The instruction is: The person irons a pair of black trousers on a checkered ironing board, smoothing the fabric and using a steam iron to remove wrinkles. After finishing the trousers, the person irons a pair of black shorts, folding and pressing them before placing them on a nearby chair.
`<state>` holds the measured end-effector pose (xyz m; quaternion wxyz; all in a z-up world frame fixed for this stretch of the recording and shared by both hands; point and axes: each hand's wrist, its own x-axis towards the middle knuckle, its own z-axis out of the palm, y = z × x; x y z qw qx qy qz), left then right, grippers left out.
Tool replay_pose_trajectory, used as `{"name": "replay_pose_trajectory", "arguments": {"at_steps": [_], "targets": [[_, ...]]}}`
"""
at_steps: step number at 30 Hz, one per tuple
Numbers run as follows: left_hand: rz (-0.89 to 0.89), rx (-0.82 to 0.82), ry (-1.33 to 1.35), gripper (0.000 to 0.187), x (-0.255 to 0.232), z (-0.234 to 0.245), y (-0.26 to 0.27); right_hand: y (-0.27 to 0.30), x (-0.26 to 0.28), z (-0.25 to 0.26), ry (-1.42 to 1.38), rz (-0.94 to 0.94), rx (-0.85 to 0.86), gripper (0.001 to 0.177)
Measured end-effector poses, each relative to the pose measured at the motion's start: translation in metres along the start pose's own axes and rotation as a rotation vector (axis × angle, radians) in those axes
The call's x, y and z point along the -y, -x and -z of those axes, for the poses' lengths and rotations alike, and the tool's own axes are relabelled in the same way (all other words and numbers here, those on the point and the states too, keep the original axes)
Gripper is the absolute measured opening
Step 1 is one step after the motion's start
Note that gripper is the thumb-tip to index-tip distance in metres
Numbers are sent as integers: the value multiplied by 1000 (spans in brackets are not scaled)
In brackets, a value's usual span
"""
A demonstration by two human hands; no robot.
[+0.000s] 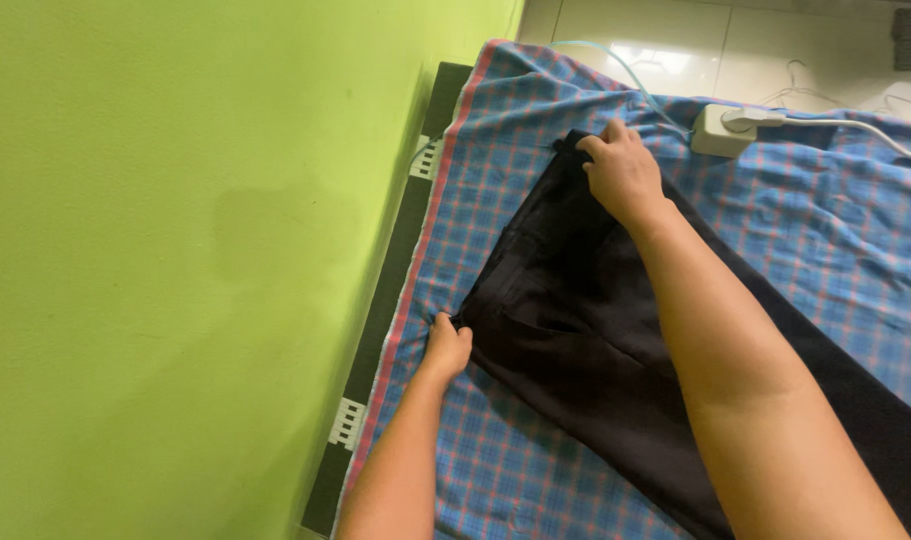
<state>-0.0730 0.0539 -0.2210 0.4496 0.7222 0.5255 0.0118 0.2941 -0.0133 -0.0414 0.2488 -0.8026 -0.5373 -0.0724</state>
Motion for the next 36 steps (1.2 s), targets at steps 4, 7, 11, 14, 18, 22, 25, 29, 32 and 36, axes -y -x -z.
{"name": "replay_pose_trajectory", "arguments": {"at_steps": [4,7,11,14,18,22,25,29,32,36], "targets": [[1,4,1,56,-1,1,1,-11,-11,-17,-5,-144,-20,21],[14,7,-7,55,-11,6,7,-32,-20,-20,-341,-318,-173,13],[73,61,94,49,-22,16,16,-27,-34,-10,-331,-494,-30,31],[31,59,147,47,-15,15,17,-16,-62,-20,-162,-479,160,68],[-28,49,282,43,-11,17,18,3,-90,-48,-58,-494,251,82],[84,-5,322,37,-32,34,45,-5,-100,-46,-154,-687,403,52],[12,-51,335,34,-51,62,55,-19,-88,-27,-48,-464,259,51],[-216,-173,374,31,-90,108,33,-70,-64,13,212,-232,3,34],[-466,-438,265,31,-127,164,14,-119,-40,26,132,-183,-195,19],[-374,-450,361,43,-175,214,7,-157,13,43,-478,-411,-236,24]]}}
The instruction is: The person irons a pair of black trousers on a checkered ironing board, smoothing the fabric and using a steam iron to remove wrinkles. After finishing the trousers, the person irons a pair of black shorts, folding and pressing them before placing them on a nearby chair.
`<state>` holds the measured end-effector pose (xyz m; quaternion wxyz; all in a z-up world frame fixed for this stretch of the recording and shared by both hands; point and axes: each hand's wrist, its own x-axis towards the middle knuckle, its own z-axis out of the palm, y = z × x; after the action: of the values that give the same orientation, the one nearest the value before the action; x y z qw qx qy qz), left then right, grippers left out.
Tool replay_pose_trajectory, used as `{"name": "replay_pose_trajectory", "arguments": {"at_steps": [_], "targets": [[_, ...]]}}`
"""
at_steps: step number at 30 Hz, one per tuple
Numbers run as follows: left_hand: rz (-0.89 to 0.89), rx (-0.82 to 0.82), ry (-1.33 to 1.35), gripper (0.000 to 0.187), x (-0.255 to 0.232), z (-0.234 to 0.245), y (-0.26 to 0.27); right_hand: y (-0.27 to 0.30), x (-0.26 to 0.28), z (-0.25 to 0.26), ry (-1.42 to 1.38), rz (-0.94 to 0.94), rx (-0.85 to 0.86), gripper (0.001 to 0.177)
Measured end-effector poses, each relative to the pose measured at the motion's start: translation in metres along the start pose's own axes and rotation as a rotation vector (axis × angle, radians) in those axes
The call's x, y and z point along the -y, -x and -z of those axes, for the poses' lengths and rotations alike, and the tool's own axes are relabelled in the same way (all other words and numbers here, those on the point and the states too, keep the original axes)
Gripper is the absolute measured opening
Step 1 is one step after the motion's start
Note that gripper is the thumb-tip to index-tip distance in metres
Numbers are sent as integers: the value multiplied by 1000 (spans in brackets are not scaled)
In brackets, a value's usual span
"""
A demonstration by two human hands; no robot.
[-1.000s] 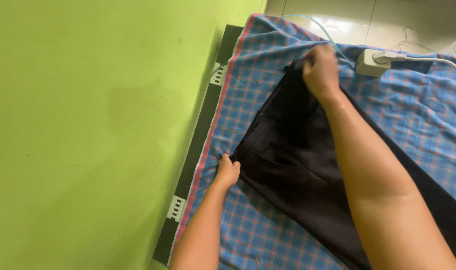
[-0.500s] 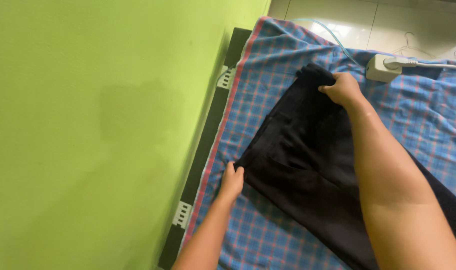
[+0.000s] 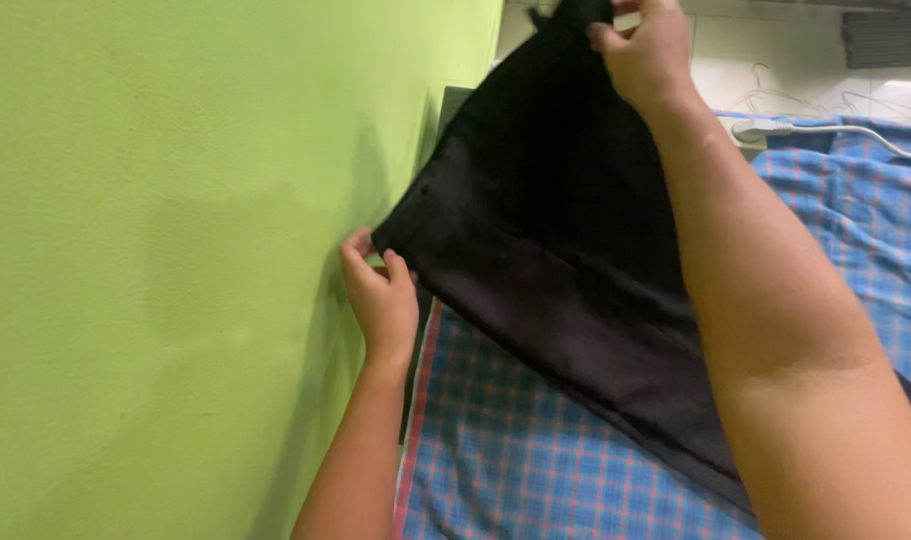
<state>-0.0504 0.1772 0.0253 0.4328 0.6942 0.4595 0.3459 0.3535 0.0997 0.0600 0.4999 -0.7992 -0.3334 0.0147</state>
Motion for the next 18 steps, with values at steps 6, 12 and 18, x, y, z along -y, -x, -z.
{"name": "replay_pose_trajectory", "arguments": {"at_steps": [6,12,18], "targets": [[-161,101,-3,41,36,-42,53,97,18,35,105,48,55,19],[632,358,510,19,114,-122,158,255,-4,111,108,-98,194,15],[920,483,582,24,127,-157,237,411,-14,175,243,-57,175,10]]}}
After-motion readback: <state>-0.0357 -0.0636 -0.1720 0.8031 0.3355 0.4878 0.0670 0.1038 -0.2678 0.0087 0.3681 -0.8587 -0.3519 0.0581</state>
